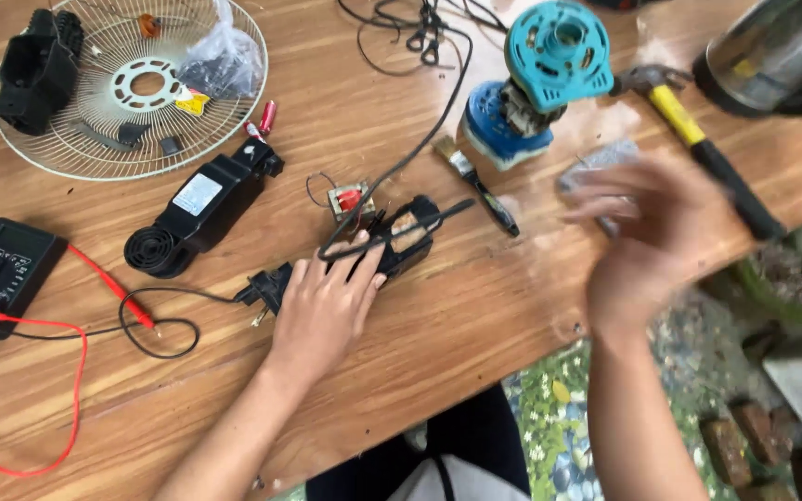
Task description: The person is working on a disassembled black power tool on a wooden workbench. They are holding the tool with one hand and using a black cable or wire with the other hand to touch or test a specific point on the tool's body. Various other tools and electronic components are visible on the table.
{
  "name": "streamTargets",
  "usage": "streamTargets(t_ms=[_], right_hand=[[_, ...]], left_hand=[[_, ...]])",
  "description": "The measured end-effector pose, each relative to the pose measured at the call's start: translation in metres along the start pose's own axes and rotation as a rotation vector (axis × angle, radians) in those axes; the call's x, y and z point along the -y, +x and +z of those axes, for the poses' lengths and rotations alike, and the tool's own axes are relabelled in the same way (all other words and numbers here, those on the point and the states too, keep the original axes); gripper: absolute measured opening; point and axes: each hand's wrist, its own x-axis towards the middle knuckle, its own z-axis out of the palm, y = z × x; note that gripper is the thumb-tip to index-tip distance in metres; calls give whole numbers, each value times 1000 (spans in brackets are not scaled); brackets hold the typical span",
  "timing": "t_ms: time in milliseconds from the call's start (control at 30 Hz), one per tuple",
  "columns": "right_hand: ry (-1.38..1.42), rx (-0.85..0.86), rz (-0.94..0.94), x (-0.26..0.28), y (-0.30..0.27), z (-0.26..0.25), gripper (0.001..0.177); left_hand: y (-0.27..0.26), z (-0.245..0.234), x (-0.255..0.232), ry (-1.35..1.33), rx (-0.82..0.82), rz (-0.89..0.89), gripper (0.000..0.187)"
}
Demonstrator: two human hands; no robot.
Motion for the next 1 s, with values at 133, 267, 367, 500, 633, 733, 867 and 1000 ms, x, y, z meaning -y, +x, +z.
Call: streamTargets(t_ms=[133,267,367,500,633,733,867,1000], right_hand=[[-286,313,281,-35,-31,22,56],[-216,450,336,-70,-39,41,32],[-289,483,314,-70,-33,55,10],[-334,507,310,-82,-35,55,24],[-245,495,371,-98,-48,53,28],[-161,470,526,-93,-57,56,27],[-76,384,589,-77,-63,66,28],[-52,346,606,-84,-76,71,28]], left_hand=[[-6,10,5,-2,60,-1,42],[-6,7,6,11,36,31,41],[-6,0,6,-10,33,42,39],[-6,-2,5,-29,23,41,38],[-5,-3,5,-41,25,32,38],[-5,-3,6,-53,10,51,39],[-4,-3,6,-64,18,58,39],[-5,-3,8,-75,19,61,40]])
